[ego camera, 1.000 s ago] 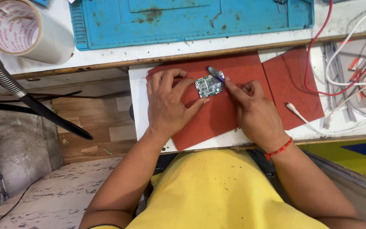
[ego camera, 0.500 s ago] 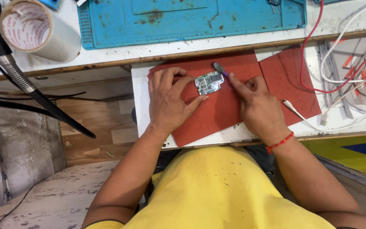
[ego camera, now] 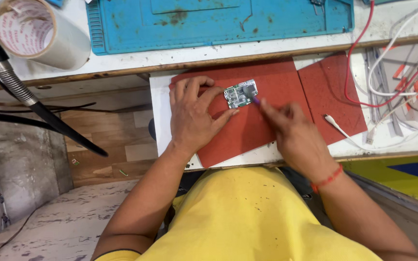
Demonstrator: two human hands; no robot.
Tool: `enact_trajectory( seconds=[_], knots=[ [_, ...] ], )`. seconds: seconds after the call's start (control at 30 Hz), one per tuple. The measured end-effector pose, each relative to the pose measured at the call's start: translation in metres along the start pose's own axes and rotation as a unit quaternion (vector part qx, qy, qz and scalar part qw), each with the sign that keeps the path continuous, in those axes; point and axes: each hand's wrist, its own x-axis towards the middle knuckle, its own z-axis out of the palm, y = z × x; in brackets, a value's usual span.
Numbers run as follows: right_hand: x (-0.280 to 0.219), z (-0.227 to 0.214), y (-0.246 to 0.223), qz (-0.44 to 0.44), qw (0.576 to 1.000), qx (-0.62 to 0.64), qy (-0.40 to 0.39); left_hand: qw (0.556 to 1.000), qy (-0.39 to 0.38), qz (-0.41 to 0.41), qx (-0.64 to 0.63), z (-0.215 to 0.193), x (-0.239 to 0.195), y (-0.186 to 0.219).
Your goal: The person uses a small brush to clean a green circuit board placed on a red mat. They then use a hot air gun to apply heat to the board, likely for soldering or desoldering components. The workspace is cluttered with various electronic parts and tools.
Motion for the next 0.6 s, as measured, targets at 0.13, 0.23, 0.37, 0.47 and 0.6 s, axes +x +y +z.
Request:
enact_trajectory(
  seconds=[0.13,0.23,0.37,0.47,0.6],
  knots=[
    [-0.005,0.007,-0.011,-0.006,1.0,0.023,-0.009,1.0,-0.002,0.001,0.008,-0.001,-0.001,0.002],
    [0.012,0.013,-0.009,-0.015,1.0,-0.01,0.002,1.0,-0.001,-0.006,0.001,0.004,-0.002,0.004],
    [0.019,0.009,-0.009,-0.001,1.0,-0.01,-0.015,1.0,-0.003,-0.014,0.002,-0.001,-0.001,0.003],
    [0.019,0.008,-0.003,-0.023,1.0,-0.005,0.018,1.0,-0.004,-0.021,-0.009,0.0,-0.001,0.002],
    [0.012,0.008,-0.004,-0.041,0.999,0.009,0.007,1.0,0.013,-0.003,0.011,0.0,-0.001,0.005]
  ],
)
